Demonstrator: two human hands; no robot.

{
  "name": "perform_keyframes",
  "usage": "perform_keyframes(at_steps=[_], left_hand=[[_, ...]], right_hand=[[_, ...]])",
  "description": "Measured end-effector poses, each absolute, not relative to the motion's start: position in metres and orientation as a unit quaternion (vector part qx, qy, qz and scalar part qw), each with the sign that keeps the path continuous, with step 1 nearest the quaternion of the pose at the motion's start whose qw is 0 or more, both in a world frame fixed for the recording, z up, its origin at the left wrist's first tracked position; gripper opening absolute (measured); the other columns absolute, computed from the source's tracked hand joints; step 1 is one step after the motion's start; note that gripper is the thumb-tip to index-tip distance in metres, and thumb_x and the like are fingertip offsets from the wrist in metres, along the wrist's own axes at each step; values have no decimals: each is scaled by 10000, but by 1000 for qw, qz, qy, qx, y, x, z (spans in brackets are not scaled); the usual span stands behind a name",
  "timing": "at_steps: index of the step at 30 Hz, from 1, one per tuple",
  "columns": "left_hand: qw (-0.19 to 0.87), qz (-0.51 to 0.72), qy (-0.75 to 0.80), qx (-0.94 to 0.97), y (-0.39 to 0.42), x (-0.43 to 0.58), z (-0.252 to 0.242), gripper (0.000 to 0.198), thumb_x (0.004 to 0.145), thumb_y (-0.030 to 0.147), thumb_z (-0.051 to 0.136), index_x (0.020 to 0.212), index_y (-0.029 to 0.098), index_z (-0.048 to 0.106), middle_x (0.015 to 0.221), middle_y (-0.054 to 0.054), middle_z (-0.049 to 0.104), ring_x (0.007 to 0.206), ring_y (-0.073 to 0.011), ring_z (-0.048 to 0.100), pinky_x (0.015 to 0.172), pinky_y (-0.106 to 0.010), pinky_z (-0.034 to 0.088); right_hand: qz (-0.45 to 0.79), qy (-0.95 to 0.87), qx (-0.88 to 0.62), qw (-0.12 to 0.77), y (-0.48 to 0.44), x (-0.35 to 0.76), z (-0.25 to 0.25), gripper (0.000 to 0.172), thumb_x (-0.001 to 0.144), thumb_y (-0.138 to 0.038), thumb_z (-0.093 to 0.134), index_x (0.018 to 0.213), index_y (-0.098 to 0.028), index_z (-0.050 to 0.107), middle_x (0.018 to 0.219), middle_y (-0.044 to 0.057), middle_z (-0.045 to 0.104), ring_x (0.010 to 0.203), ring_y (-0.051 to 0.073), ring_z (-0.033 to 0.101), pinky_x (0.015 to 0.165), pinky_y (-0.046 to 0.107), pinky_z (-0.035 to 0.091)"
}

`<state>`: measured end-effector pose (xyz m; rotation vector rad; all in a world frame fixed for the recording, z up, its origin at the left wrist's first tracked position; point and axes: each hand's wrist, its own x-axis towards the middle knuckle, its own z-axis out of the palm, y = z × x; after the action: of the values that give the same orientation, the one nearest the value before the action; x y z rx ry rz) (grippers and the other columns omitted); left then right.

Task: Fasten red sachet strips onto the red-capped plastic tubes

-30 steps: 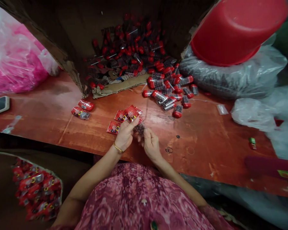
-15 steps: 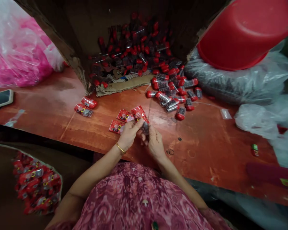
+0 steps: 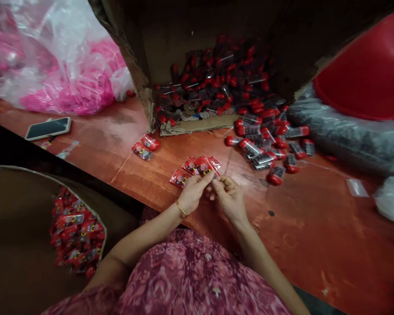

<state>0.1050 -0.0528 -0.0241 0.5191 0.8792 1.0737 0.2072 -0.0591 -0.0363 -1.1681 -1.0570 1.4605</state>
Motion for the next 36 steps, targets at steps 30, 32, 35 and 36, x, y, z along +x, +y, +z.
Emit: perform_keyframes(at_steps=[30, 32, 35, 36], left_hand=[[470, 433, 734, 229, -26, -41, -28, 195, 754, 350, 608, 712, 160, 588, 600, -46, 654, 538, -150, 638, 564, -242, 480], [376, 361, 798, 302, -29, -52, -25, 204, 725, 357, 628, 639, 175, 596, 575, -63, 647, 649, -214, 666, 611, -285, 494], [214, 316, 844, 376, -34, -69, -15, 175, 679, 310, 670, 808, 192, 674, 899, -132, 706, 1045, -329, 598, 867, -411, 455], [147, 293, 849, 415, -34, -75, -13, 299, 677, 299, 673, 957, 196, 669, 1089, -150, 667, 1166, -349, 518, 955, -452, 397]], right_hand=[[-90, -727, -644, 220, -7, 305, -90, 335, 805, -284, 439, 1062, -142, 599, 1138, 161, 622, 1010, 316, 514, 914, 503, 279], [-95, -725, -641, 233, -8, 304, -93, 352, 797, -297, 450, 1075, -132, 591, 1133, 176, 618, 998, 325, 520, 911, 522, 274], [-104, -721, -641, 244, -7, 302, -97, 361, 806, -315, 452, 1083, -127, 588, 1132, 184, 618, 985, 328, 530, 912, 540, 277], [-107, -720, -640, 245, -6, 302, -98, 360, 811, -320, 452, 1082, -128, 590, 1134, 183, 618, 985, 328, 533, 914, 542, 279]])
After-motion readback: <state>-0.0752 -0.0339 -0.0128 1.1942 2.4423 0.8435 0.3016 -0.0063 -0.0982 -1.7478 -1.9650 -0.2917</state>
